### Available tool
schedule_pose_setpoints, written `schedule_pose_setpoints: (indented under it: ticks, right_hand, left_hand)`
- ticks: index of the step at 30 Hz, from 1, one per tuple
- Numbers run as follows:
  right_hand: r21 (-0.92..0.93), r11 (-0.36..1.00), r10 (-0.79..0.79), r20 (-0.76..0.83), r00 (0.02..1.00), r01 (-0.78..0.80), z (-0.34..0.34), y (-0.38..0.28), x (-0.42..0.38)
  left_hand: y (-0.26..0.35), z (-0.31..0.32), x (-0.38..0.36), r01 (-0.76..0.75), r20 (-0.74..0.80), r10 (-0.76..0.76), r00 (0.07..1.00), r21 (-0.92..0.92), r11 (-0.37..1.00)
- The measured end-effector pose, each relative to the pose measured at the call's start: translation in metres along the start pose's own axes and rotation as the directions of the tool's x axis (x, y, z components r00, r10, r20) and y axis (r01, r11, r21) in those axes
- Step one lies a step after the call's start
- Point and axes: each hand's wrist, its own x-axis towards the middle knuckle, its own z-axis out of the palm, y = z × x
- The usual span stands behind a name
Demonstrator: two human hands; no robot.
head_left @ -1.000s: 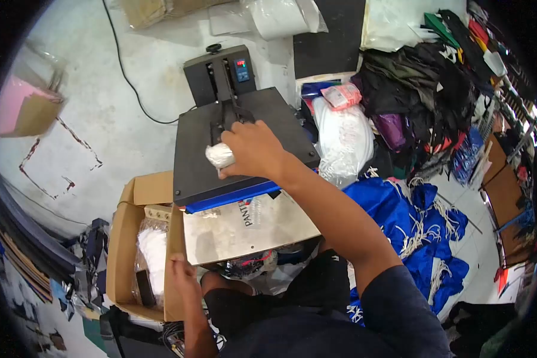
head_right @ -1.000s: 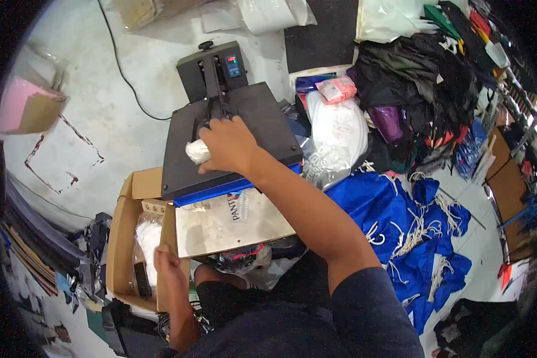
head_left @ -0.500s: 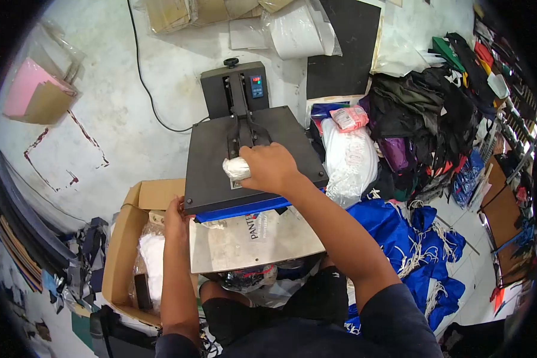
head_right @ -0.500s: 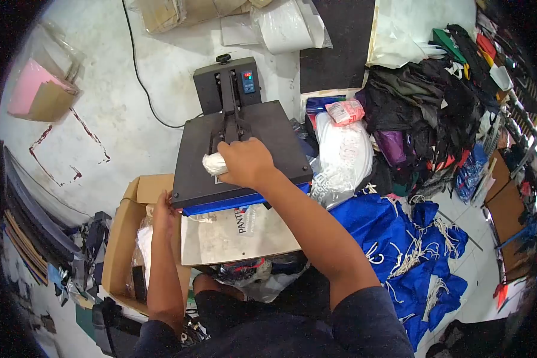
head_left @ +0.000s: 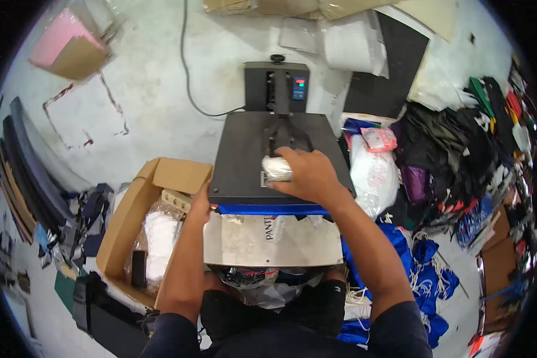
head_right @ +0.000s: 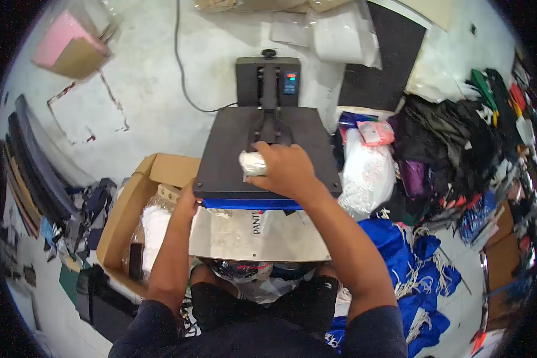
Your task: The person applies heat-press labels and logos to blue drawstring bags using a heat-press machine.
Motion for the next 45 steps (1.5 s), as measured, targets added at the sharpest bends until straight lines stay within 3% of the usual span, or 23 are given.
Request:
schedule_pose_setpoints:
  ticks: [3,5,7,9,11,13,15,17,20,25,27,31,32,33,34,35,36,39,40,41,43,44,45]
  right_hand:
    - [0.082,0.996,-0.034,0.137,0.990,0.023,-0.002,0.006,0.007]
    - [0.129,0.990,0.020,0.277,0.961,-0.058,-0.012,0.003,0.017]
    - [0.104,0.976,0.112,0.509,0.853,-0.191,-0.021,-0.001,0.035]
    - [0.058,0.991,0.063,0.600,0.798,-0.122,-0.019,0.007,0.048]
    - [0.055,0.995,0.022,0.703,0.711,-0.085,-0.020,0.012,0.061]
    - [0.186,0.970,-0.056,0.801,0.597,-0.158,-0.025,0.007,0.077]
    - [0.210,0.924,-0.008,0.846,0.533,-0.320,-0.018,0.017,0.075]
    - [0.206,0.938,0.014,0.782,0.624,-0.279,-0.015,0.012,0.068]
    - [0.225,0.892,0.007,0.860,0.510,-0.392,-0.008,0.023,0.067]
    - [0.042,0.805,0.162,0.944,0.288,-0.592,-0.007,0.024,0.079]
    - [0.088,0.794,0.112,0.951,0.287,-0.602,-0.006,0.036,0.074]
    - [0.103,0.896,0.119,0.881,0.458,-0.432,-0.027,0.040,0.083]
    - [0.041,0.918,0.192,0.825,0.532,-0.395,-0.049,0.042,0.092]
    - [0.028,0.839,0.339,0.754,0.563,-0.543,-0.065,0.054,0.114]
    - [0.025,0.869,0.314,0.743,0.591,-0.494,-0.093,0.049,0.119]
    - [0.072,0.837,0.318,0.744,0.588,-0.542,-0.105,0.061,0.121]
    - [0.073,0.883,0.314,0.640,0.701,-0.463,-0.114,0.064,0.125]
    - [-0.096,0.923,0.347,0.627,0.697,-0.373,-0.128,0.123,0.134]
    - [0.098,0.897,0.313,0.549,0.775,-0.431,-0.119,0.131,0.129]
    - [0.018,0.903,0.321,0.635,0.702,-0.429,-0.130,0.140,0.144]
    - [0.248,0.764,0.114,0.857,0.503,-0.596,-0.151,0.143,0.187]
    - [0.229,0.906,0.113,0.679,0.726,-0.355,-0.148,0.099,0.198]
    - [0.117,0.987,0.050,0.448,0.893,-0.114,-0.151,0.056,0.207]
  left_hand:
    - [0.014,0.017,-0.018,0.024,-0.081,-0.027,0.996,-0.043,0.999]
    - [-0.011,-0.002,0.016,0.090,0.101,-0.073,0.992,-0.169,0.982]
    - [-0.046,-0.004,0.049,0.051,0.002,-0.052,0.999,-0.212,0.976]
    - [0.003,0.019,0.001,0.141,-0.037,-0.155,0.987,-0.249,0.958]
    - [-0.016,0.012,0.019,0.190,0.085,-0.171,0.982,-0.321,0.928]
    - [-0.036,0.022,0.036,0.130,0.004,-0.140,0.990,-0.402,0.907]
    - [-0.040,0.018,0.034,0.066,-0.076,-0.114,0.990,-0.469,0.881]
    - [-0.018,0.018,0.014,0.154,-0.038,-0.172,0.984,-0.286,0.946]
    - [-0.024,0.022,0.014,-0.006,-0.098,-0.013,0.995,-0.194,0.981]
    - [-0.007,0.024,0.008,0.096,-0.151,-0.137,0.979,-0.251,0.963]
    - [0.002,0.021,0.000,0.143,-0.142,-0.181,0.973,-0.239,0.960]
    - [-0.005,0.021,-0.001,0.146,-0.159,-0.182,0.970,-0.213,0.966]
    - [-0.019,0.025,0.006,0.015,-0.205,-0.037,0.978,-0.110,0.994]
    - [-0.032,0.025,0.021,-0.131,-0.238,0.128,0.963,0.005,0.991]
    - [-0.054,0.029,0.038,-0.202,-0.213,0.202,0.956,0.025,0.979]
    - [0.002,0.021,-0.003,0.121,-0.106,-0.145,0.984,-0.204,0.971]
    - [0.006,0.023,0.000,0.084,-0.122,-0.106,0.987,-0.175,0.981]
    - [-0.012,0.025,0.006,-0.067,-0.195,0.052,0.979,-0.072,0.995]
    - [-0.018,0.026,0.010,-0.166,-0.226,0.168,0.960,0.025,0.986]
    - [-0.023,0.025,0.018,-0.164,-0.229,0.168,0.959,0.038,0.986]
    - [-0.040,0.026,0.029,-0.247,-0.242,0.273,0.931,0.133,0.960]
    - [-0.021,0.024,0.020,-0.036,-0.242,0.059,0.968,0.098,0.995]
    - [-0.027,0.018,0.024,-0.042,-0.236,0.065,0.970,0.101,0.994]
